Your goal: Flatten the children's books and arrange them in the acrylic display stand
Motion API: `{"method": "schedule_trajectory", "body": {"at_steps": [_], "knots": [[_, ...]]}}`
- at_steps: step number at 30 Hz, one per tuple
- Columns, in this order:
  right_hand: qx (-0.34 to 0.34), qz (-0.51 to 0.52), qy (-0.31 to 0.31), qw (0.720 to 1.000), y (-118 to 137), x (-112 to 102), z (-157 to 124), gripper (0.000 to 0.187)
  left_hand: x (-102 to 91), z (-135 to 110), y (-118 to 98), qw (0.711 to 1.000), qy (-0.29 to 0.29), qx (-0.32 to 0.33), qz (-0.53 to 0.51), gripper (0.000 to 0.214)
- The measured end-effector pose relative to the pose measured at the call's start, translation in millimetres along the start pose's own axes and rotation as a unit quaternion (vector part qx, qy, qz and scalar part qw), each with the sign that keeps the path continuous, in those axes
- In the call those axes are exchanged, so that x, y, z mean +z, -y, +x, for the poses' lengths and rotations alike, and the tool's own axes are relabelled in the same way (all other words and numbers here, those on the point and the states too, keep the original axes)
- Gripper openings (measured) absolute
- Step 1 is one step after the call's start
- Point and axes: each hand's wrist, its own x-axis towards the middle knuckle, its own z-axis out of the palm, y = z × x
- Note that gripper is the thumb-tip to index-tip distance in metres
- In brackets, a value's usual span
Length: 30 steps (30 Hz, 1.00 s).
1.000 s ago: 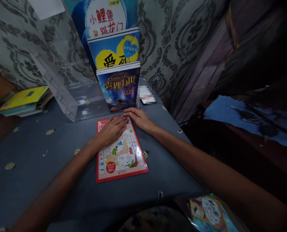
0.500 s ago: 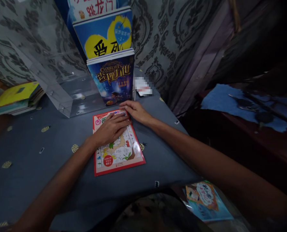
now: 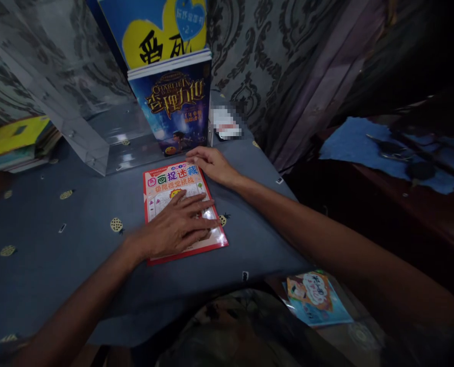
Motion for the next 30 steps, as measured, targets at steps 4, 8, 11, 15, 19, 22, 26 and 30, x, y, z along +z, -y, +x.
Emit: {"method": "schedule_trajectory", "body": {"at_steps": [4, 8, 11, 15, 19, 22, 26, 30], "knots": [[-0.018, -0.036, -0.003, 0.999, 2, 1, -2, 0.029, 3.9, -8, -17, 1.000, 0.011, 0.009, 0.006, 0.035], [-0.053, -0.154, -0.001, 0.987, 10, 4, -10, 0.031, 8.4, -14, -23, 1.000, -0.001, 0.004, 0.022, 0.036], [-0.078, -0.269, 0.013, 0.960, 17, 8, -16, 0.030, 14.4, -18, -30, 0.999, -0.013, -0.013, 0.045, 0.037], [-0.094, -0.357, 0.046, 0.928, 25, 14, -22, 0.034, 26.3, -22, -54, 0.991, -0.019, -0.083, 0.103, 0.044], [-0.102, -0.382, 0.056, 0.917, 36, 22, -44, 0.038, 42.2, -26, -85, 0.978, -0.039, -0.148, 0.145, 0.049], [-0.129, -0.361, 0.073, 0.921, 43, 30, -78, 0.044, 57.3, -32, -100, 0.967, -0.095, -0.181, 0.153, 0.049], [-0.148, -0.324, 0.123, 0.926, 45, 37, -124, 0.047, 72.9, -44, -108, 0.952, -0.166, -0.205, 0.155, 0.043], [-0.151, -0.339, 0.124, 0.920, 41, 38, -141, 0.046, 74.6, -61, -111, 0.945, -0.183, -0.223, 0.156, 0.042]]}}
